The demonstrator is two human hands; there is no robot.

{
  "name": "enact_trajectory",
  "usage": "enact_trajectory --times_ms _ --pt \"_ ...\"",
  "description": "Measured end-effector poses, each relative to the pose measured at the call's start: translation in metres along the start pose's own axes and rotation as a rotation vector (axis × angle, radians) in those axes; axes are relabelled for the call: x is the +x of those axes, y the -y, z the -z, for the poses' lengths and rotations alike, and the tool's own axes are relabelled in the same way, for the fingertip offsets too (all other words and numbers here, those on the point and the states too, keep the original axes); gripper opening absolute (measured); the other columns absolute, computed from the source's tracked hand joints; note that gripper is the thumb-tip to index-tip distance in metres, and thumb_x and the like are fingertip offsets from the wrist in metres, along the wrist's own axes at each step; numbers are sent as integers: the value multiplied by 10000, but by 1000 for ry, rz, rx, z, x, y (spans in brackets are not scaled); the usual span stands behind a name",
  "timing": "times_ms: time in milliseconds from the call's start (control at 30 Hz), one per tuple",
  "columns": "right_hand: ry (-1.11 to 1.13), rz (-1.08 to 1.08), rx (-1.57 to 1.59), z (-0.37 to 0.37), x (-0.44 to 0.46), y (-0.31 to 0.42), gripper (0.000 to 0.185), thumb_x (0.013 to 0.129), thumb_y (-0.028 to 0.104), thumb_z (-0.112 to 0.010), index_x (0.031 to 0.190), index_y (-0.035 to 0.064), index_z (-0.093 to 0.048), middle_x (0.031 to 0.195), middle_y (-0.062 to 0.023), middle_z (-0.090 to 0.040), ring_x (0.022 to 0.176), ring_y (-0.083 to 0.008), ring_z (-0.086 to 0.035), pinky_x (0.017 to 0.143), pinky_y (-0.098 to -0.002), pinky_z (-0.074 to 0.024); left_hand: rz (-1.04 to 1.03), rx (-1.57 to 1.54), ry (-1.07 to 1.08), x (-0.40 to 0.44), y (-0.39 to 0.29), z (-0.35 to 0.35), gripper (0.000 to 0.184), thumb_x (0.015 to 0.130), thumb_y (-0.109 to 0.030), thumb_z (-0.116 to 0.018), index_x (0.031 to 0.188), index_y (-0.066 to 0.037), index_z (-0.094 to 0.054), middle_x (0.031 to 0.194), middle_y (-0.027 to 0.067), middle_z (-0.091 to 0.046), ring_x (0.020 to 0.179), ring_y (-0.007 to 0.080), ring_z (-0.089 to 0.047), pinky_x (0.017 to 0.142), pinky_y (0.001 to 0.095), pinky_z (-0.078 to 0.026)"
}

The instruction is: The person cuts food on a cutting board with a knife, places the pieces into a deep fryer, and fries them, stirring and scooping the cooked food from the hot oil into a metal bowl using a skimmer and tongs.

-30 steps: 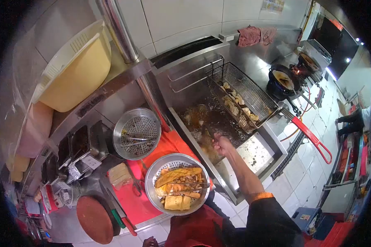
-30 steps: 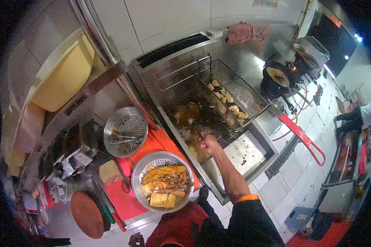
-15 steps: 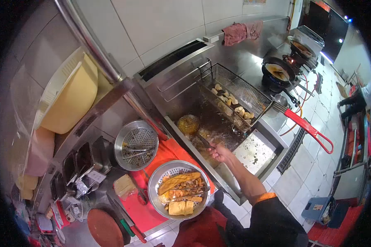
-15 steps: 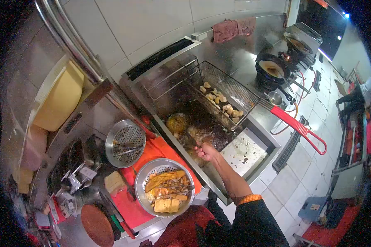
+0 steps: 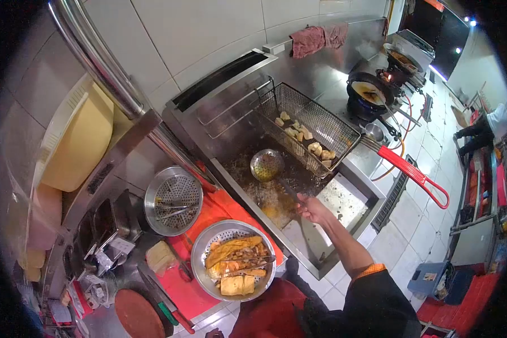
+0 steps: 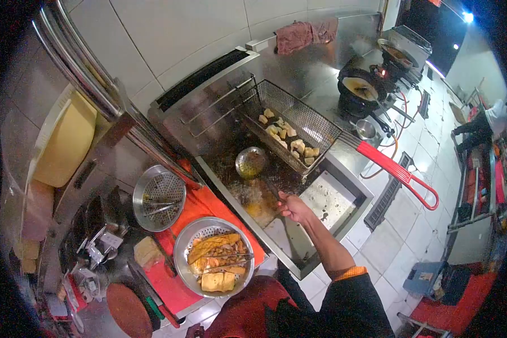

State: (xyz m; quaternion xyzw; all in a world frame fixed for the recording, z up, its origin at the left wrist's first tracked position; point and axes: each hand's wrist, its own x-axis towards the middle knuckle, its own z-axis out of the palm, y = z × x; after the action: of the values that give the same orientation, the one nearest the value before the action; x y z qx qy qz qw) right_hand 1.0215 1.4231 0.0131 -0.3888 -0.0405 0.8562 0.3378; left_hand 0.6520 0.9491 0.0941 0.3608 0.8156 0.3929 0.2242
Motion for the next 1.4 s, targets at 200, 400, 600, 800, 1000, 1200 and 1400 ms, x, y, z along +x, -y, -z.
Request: enact_trajectory --times_ms 200,400,600,800,1000,1200,1400 --pt "-84 124 -293 -10 -51 -2 128 998 235 -439 935 127 -467 706 -26 -469 470 -59 -311 367 -199 -208 -26 -35 126 0 20 1 274 778 72 -619 1035 -20 -651 963 99 -673 752 146 -615 579 265 -481" --pt "-310 995 -1566 24 -175 -31 414 968 242 -480 1304 1 -470 703 -136 -586 546 -249 -583 477 -375 -444 -269 -9 153 25 -15 4 54 794 35 -603 820 -13 -598 892 131 -665 784 201 -622 678 315 -502" --pt "-722 475 -2025 -18 -332 -85 451 910 213 -559 1325 80 -443 805 -196 -610 611 -400 -602 511 -468 -483 -436 196 265 56 -17 6 122 837 -83 -618 914 10 -617 775 116 -619 718 219 -590 788 382 -476" --pt "-767 541 -1985 -13 -343 -112 500 904 226 -560 1360 121 -386 823 -190 -597 581 -393 -586 483 -483 -466 -163 99 268 74 -30 12 98 835 -19 -589 925 11 -611 843 92 -597 721 162 -554 673 293 -461" --pt "-775 504 -1989 -22 -322 -78 476 885 134 -571 1336 110 -421 881 -207 -628 692 -415 -622 597 -497 -511 -292 167 201 60 -5 27 95 848 -54 -596 911 14 -618 874 114 -642 771 179 -607 722 314 -484" --pt "-654 803 -1901 4 -243 -48 451 917 213 -530 1348 137 -420 972 -259 -633 733 -447 -623 617 -510 -503 -89 105 213 35 10 16 92 833 -76 -625 891 -5 -633 872 114 -662 745 192 -616 700 330 -498" --pt "-715 671 -1733 -3 -125 -11 348 932 228 -502 1214 24 -497 780 -327 -604 751 -485 -606 645 -535 -485 -159 122 123 26 -6 17 53 831 -54 -639 838 -5 -617 821 115 -643 762 197 -620 658 287 -498"
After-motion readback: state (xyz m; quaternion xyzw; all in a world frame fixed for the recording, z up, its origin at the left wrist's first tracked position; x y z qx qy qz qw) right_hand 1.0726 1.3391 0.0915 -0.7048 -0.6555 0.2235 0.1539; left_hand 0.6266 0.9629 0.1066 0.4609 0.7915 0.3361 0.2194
